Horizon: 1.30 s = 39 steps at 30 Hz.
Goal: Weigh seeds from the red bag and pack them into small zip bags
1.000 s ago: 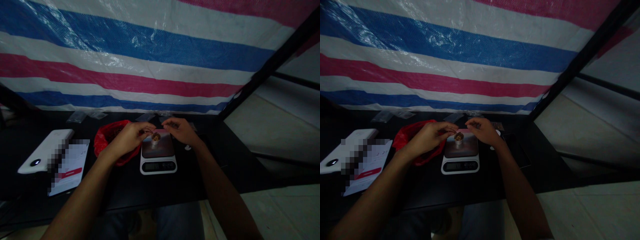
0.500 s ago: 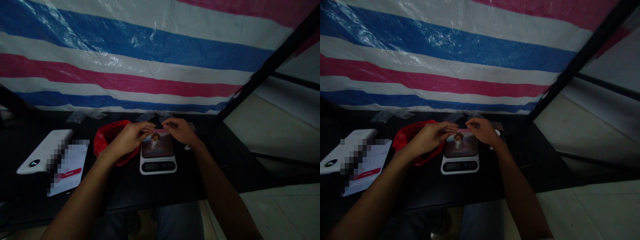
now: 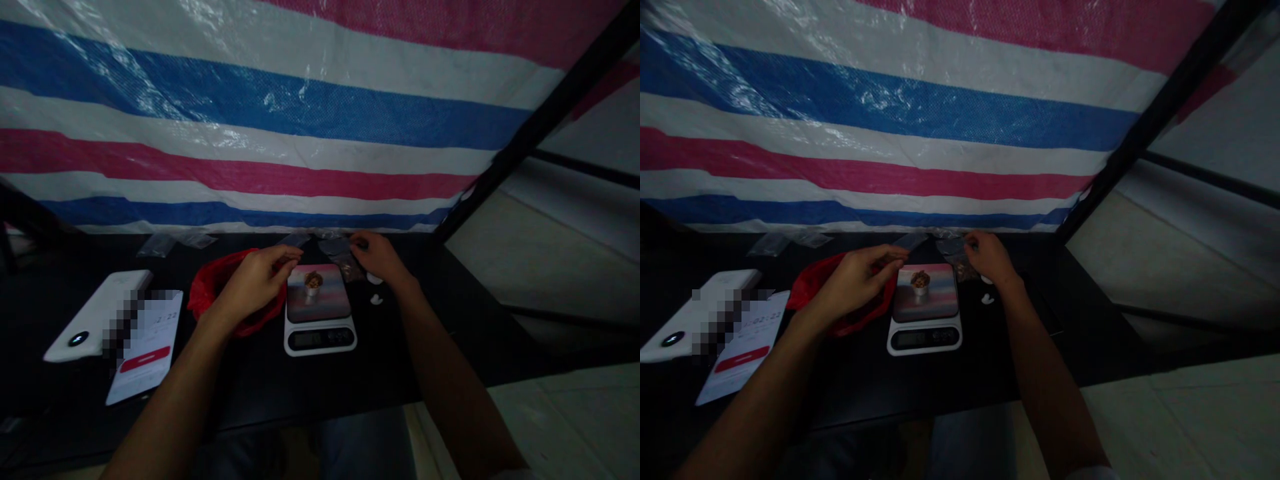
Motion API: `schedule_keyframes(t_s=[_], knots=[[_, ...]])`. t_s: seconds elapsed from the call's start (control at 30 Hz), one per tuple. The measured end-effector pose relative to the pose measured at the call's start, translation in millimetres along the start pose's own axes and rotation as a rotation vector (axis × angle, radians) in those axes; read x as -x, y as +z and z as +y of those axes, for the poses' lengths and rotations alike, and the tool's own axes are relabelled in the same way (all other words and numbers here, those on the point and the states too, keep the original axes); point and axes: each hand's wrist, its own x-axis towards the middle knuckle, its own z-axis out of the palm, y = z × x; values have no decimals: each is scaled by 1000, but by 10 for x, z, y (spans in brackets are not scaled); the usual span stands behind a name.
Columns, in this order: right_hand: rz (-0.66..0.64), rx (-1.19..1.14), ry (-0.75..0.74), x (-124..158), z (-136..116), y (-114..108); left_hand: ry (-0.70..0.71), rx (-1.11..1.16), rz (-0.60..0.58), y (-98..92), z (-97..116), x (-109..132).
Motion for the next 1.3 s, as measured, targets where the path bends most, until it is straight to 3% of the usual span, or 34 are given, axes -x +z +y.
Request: schedule_keyframes(t_s=[0.13,0.33,0.57,0.73,0.87,1.0,1.13,1.3], knots=[[-133,156,67,-25,-71,-12,-31,-110,23,-23,-9,7],[-110,316,244,-290,-123,67,-98,-159,32,7,-28,-1],[-146,135,299,-445,44,176,-111,-168,57,27,-81,-1],[-67,20,285,-378,15,-19,-96,-155,109,25,-93,1],[29,-114,138,-290,-259,-271,77,-138,289,44,-29,-2],[24,-216,-122,-141,-765,-331,275,-229,438,58,65,-10],[-145,-246,-332,-8,-1202,-241,317,-276,405,44,45,-16],[-243,-471,-342,50,-1349,-156,229,-116,271,-10,-16,-5]])
